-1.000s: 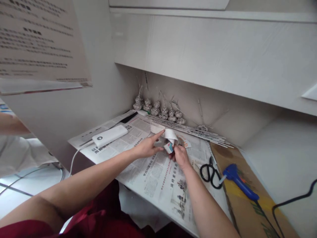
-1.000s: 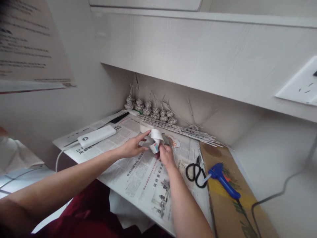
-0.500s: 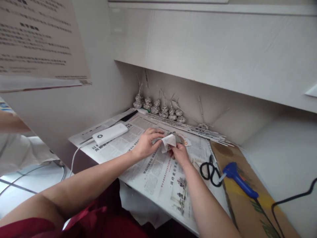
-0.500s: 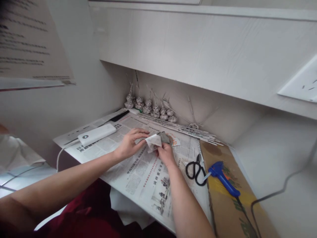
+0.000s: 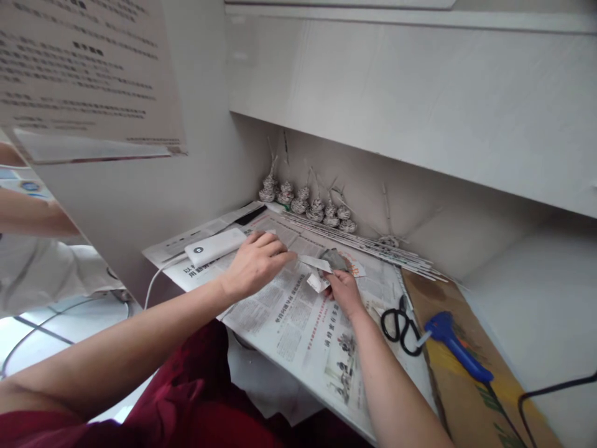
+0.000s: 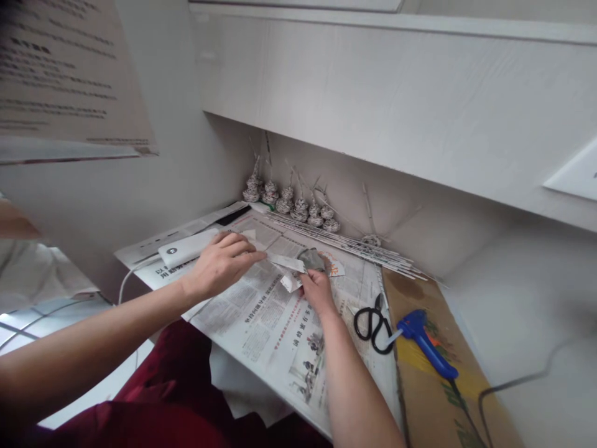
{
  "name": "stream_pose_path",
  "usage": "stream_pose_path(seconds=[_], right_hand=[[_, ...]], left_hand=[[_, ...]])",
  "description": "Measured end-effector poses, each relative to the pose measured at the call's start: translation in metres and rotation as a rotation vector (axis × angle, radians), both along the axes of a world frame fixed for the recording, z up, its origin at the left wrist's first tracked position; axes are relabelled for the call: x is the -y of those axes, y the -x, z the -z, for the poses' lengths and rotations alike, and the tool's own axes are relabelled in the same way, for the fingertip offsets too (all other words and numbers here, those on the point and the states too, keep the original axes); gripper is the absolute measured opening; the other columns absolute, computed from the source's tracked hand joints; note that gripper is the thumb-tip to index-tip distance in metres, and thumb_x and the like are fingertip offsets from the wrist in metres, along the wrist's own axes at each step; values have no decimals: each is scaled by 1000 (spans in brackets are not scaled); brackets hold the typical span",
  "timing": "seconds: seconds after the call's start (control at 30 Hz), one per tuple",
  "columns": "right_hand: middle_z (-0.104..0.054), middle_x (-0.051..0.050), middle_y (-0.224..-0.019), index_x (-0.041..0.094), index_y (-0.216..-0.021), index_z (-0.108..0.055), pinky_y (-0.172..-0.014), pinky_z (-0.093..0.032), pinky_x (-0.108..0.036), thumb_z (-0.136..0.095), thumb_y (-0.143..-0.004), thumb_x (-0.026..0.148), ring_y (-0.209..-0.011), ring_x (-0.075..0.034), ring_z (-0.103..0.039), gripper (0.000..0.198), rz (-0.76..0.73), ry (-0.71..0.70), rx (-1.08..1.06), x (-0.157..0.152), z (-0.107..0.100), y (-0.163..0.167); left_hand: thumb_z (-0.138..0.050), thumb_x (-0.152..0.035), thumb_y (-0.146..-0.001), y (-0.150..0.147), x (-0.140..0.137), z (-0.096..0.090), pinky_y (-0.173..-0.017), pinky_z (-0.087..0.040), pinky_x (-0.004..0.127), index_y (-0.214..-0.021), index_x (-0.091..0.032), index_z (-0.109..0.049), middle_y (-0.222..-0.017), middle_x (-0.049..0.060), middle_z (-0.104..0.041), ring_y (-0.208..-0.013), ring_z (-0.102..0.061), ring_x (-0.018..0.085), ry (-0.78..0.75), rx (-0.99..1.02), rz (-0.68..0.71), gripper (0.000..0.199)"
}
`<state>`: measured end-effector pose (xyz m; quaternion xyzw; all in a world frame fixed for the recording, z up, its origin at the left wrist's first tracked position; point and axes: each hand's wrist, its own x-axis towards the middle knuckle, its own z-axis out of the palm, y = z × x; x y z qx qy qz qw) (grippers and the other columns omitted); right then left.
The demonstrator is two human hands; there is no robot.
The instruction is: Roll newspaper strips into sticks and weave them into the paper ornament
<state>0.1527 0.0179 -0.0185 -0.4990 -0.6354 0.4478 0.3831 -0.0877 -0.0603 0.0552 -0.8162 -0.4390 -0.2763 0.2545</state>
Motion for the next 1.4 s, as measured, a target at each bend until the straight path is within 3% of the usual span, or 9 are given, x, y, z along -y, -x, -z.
stream_pose_path(seconds=[0.17,0.4,0.53,0.67,0.93,1.07,1.17,1.27,1.4], right_hand=[[-51,2,-41,18,-56,-57,-39,-33,-24,-55,-74,43,-37,-11,-44,31,-26,16,7,2,-2,2],[-55,2,-45,20,-78,-67,-35,-31,-25,-55,-71,39,-36,-13,-44,24,62,73,-127,-5,4,-2],[-52,4,-44,19,-69,-66,-37,-31,-24,-57,-71,38,-37,-12,-43,20,-5,52,-77,-1,0,-1],[-53,3,-50,17,-59,-63,-44,-33,-22,-60,-73,39,-46,-10,-45,26,-185,-106,98,9,-8,1],[-63,1,-61,16,-73,-70,-49,-37,-23,-68,-68,42,-51,-13,-50,27,-307,-18,129,16,-9,2],[-58,3,-56,15,-68,-67,-49,-36,-22,-68,-68,44,-51,-11,-48,29,-213,-33,24,10,-9,2],[-62,1,-61,14,-73,-68,-53,-39,-23,-68,-67,45,-56,-12,-51,31,-192,-32,-43,8,-8,2],[-66,-1,-68,15,-79,-70,-59,-43,-26,-69,-68,43,-60,-14,-56,30,-193,23,-117,9,-8,3],[-69,-2,-72,17,-82,-70,-67,-46,-29,-75,-63,39,-67,-17,-61,29,-166,133,-284,11,-10,2]], left_hand=[[-44,-19,-91,6,9,-15,-92,-33,41,-112,-25,-60,-102,5,-65,-103,-51,21,-49,3,9,27],[-38,-16,-93,-6,39,-15,-107,-21,43,-118,-29,-55,-105,1,-63,-112,-48,17,56,-167,236,32],[-34,-16,-95,-1,41,-21,-107,-19,44,-116,-25,-56,-101,3,-63,-110,-49,17,121,-155,207,31],[-35,-19,-95,10,16,-39,-106,-20,44,-115,-25,-57,-107,3,-62,-112,-45,19,35,-54,96,30],[-45,-20,-90,-28,-63,-41,-101,-22,49,-100,-20,-64,-110,9,-60,-112,-44,24,6,38,68,21],[-47,-39,-89,-51,-38,-9,-86,-38,39,-91,-18,-65,-91,9,-61,-96,-53,23,253,44,154,27],[-59,-48,-79,-52,-4,15,-76,-43,35,-109,-20,-59,-89,8,-61,-86,-58,24,485,78,174,42],[-57,-31,-82,-49,29,29,-73,-46,31,-125,-25,-48,-94,5,-61,-84,-60,21,631,53,229,45],[-46,-18,-86,-46,69,30,-71,-47,27,-118,-23,-52,-90,6,-61,-77,-61,17,750,-16,324,33]])
